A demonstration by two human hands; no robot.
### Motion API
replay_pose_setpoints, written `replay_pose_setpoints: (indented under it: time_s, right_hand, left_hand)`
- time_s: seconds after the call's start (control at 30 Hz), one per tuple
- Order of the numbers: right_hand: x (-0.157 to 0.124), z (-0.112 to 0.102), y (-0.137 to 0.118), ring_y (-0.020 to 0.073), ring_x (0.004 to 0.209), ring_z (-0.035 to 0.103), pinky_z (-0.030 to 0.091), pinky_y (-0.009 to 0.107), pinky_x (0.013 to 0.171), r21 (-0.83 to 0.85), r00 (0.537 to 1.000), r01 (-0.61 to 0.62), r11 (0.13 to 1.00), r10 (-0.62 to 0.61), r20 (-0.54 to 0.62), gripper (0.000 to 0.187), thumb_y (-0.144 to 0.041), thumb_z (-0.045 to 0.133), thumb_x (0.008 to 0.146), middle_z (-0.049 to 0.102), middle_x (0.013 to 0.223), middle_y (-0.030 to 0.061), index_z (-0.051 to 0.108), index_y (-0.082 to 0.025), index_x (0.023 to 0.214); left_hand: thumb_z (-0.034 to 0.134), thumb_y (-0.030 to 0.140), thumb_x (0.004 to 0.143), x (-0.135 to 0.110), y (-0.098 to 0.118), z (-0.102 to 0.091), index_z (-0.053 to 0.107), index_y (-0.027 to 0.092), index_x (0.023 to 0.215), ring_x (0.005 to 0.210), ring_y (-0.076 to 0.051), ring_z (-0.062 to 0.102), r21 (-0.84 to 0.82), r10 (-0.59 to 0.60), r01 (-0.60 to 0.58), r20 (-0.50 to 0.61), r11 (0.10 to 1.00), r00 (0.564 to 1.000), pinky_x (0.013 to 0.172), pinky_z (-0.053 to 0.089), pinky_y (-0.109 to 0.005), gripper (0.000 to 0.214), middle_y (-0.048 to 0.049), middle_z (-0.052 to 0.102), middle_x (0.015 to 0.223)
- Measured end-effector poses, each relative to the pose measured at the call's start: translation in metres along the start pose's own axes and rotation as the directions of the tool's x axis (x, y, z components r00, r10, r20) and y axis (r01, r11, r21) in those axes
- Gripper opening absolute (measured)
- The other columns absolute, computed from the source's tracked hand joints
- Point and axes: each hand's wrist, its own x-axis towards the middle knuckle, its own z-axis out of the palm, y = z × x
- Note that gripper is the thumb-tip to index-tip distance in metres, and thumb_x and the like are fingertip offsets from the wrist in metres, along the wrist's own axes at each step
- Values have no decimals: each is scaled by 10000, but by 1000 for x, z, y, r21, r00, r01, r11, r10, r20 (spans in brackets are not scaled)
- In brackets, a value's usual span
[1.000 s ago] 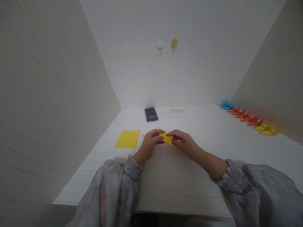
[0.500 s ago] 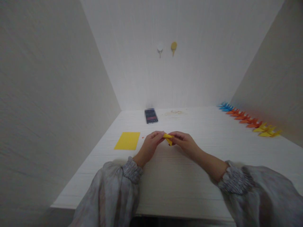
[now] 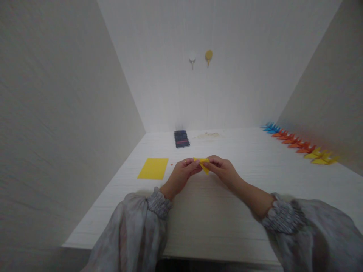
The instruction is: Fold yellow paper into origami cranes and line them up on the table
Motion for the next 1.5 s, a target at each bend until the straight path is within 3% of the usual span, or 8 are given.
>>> replay_pose_setpoints:
  time_s: [0.13,0.3,0.8,1.17,1.5]
  right_hand:
    - [-1,0,0,143,752,530,423,270,661,-55,993,115,992,-115,17,121,-282,528,746,563,802,26,608,-216,808]
    - [0,0,-5,130,711,513,420,251,612,-137,975,221,966,-213,68,110,-240,505,769,533,763,27,611,-208,776]
    - [-3,-2,-4,123,688,503,428,249,613,-228,960,280,933,-277,45,99,-213,505,772,520,738,27,601,-192,757]
    - [-3,-2,-7,132,705,487,430,257,621,-330,909,416,847,-395,132,225,-165,461,790,515,754,33,570,-227,977]
    - [-4,-3,-7,130,668,488,423,255,599,-413,897,439,798,-414,155,198,-170,471,778,512,722,31,583,-211,936]
  left_hand:
    - [505,366,742,1,0,-1,616,100,770,817,-134,546,12,-5,4,23,1000,1000,832,409,-310,289,-73,604,836]
    - [534,367,722,2,1,0,620,80,776,800,-138,543,37,-27,25,64,999,998,810,404,-306,305,-84,611,814]
    - [569,157,669,3,0,2,637,115,794,873,-149,530,-48,-52,59,118,997,992,850,376,-298,148,-68,610,871]
    - [572,267,701,2,4,4,624,110,835,823,-137,535,29,-34,30,154,999,988,818,373,-295,213,-79,606,866]
    - [511,251,745,2,1,3,636,110,848,848,-151,539,51,-31,21,202,998,979,819,383,-291,214,-85,606,879]
